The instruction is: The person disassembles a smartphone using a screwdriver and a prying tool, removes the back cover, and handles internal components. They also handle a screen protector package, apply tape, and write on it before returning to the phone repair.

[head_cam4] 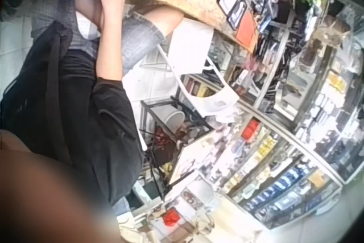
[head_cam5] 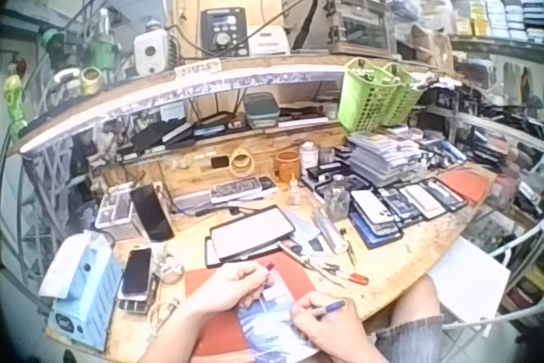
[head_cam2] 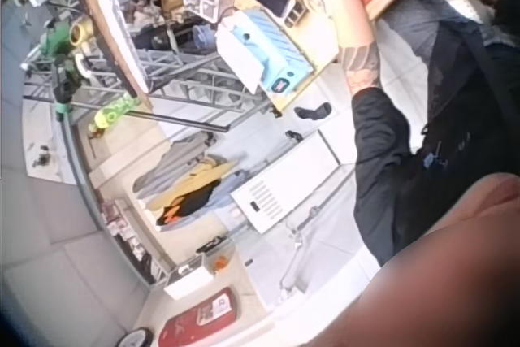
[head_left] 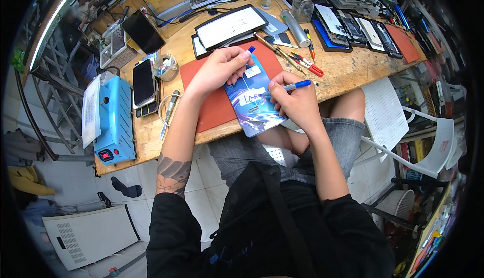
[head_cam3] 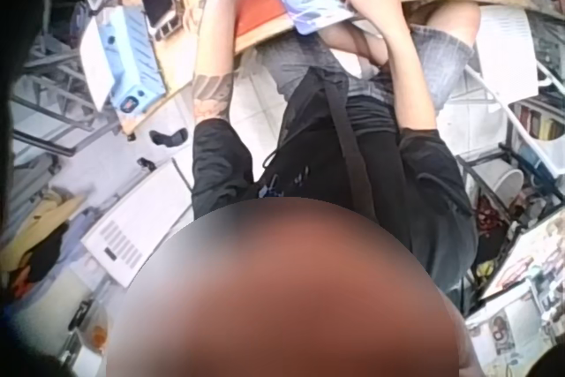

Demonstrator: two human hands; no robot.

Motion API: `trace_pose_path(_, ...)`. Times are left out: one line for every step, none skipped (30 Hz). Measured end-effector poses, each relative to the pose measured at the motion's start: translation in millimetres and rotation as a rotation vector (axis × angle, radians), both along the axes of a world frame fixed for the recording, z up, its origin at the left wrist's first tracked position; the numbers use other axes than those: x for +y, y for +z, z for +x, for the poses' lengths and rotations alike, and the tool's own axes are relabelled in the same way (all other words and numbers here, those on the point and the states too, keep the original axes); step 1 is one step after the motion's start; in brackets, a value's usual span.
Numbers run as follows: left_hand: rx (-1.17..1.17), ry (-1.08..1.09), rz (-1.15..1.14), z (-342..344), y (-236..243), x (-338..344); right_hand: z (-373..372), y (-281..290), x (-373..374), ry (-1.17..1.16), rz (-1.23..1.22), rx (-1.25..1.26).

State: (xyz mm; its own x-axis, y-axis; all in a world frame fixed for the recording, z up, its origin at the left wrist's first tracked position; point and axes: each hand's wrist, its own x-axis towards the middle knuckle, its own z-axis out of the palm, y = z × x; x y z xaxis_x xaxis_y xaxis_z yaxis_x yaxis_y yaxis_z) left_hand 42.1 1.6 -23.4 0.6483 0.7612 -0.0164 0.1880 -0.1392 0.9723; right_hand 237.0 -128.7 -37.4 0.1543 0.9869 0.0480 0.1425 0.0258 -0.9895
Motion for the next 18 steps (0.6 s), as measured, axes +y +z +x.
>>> trace_pose_path(0.000, -0.001, -0.002, -0.3, -0.1, -0.1, 0.1, 0.4, -0.1, 0.007, -0.006, -0.006)
trace_pose_path(-0.002, -0.003, 0.003, -0.4, -0.1, -0.2, 0.4, 0.8, -0.3, 0.010, -0.012, -0.012)
trace_pose_path(-0.001, -0.003, 0.004, -0.4, 0.1, -0.3, 0.4, 1.3, -0.2, -0.005, -0.032, -0.027)
trace_pose_path(0.002, -0.004, 0.006, -0.4, 0.4, -0.4, 0.5, 1.6, -0.3, 0.008, -0.010, -0.008)
trace_pose_path(0.010, -0.006, 0.001, -0.3, 0.9, -0.6, 0.3, 2.0, -0.1, 0.004, -0.001, 0.001)
trace_pose_path(0.018, -0.008, -0.003, -0.3, 1.2, -0.8, -0.1, 2.1, -0.2, 0.014, 0.005, 0.016)
trace_pose_path(0.027, -0.010, -0.008, -0.2, 1.5, -0.9, 0.0, 2.2, -0.4, -0.002, 0.006, -0.002)
trace_pose_path(0.029, -0.009, -0.007, -0.1, 1.6, -0.9, -0.1, 2.1, -0.6, -0.002, 0.005, -0.015)
trace_pose_path(0.030, -0.008, -0.007, -0.1, 1.5, -0.8, 0.2, 1.7, -1.1, 0.002, 0.029, -0.023)
trace_pose_path(0.031, -0.006, -0.007, -0.2, 1.2, -0.7, 0.7, 1.2, -1.4, -0.004, 0.008, -0.026)
trace_pose_path(0.028, -0.008, -0.002, -0.3, 0.7, -0.4, 1.3, 0.4, -1.7, -0.006, 0.011, -0.025)
trace_pose_path(0.025, -0.010, 0.004, -0.5, 0.3, 0.1, 2.5, -0.3, -1.8, -0.009, 0.024, -0.024)
trace_pose_path(0.023, -0.008, 0.006, -0.9, -0.1, 0.4, 3.6, -1.0, -1.6, -0.021, 0.015, 0.005)
trace_pose_path(0.015, -0.017, 0.010, -1.2, -0.3, 0.5, 5.3, -1.5, -1.4, -0.034, 0.015, 0.033)
trace_pose_path(0.009, -0.022, 0.010, -1.4, -0.3, 0.1, 6.6, -1.7, -0.4, -0.052, -0.007, 0.057)
trace_pose_path(0.003, -0.025, 0.012, -1.4, 0.1, -0.6, 7.7, -1.7, 0.6, -0.067, 0.074, 0.126)
trace_pose_path(-0.008, -0.033, 0.018, -1.2, 0.5, -2.2, 9.6, -1.0, 2.1, -0.091, 0.132, 0.190)
trace_pose_path(-0.017, -0.043, 0.025, -0.7, 1.0, -4.6, 10.2, -0.5, 3.3, -0.114, 0.180, 0.257)
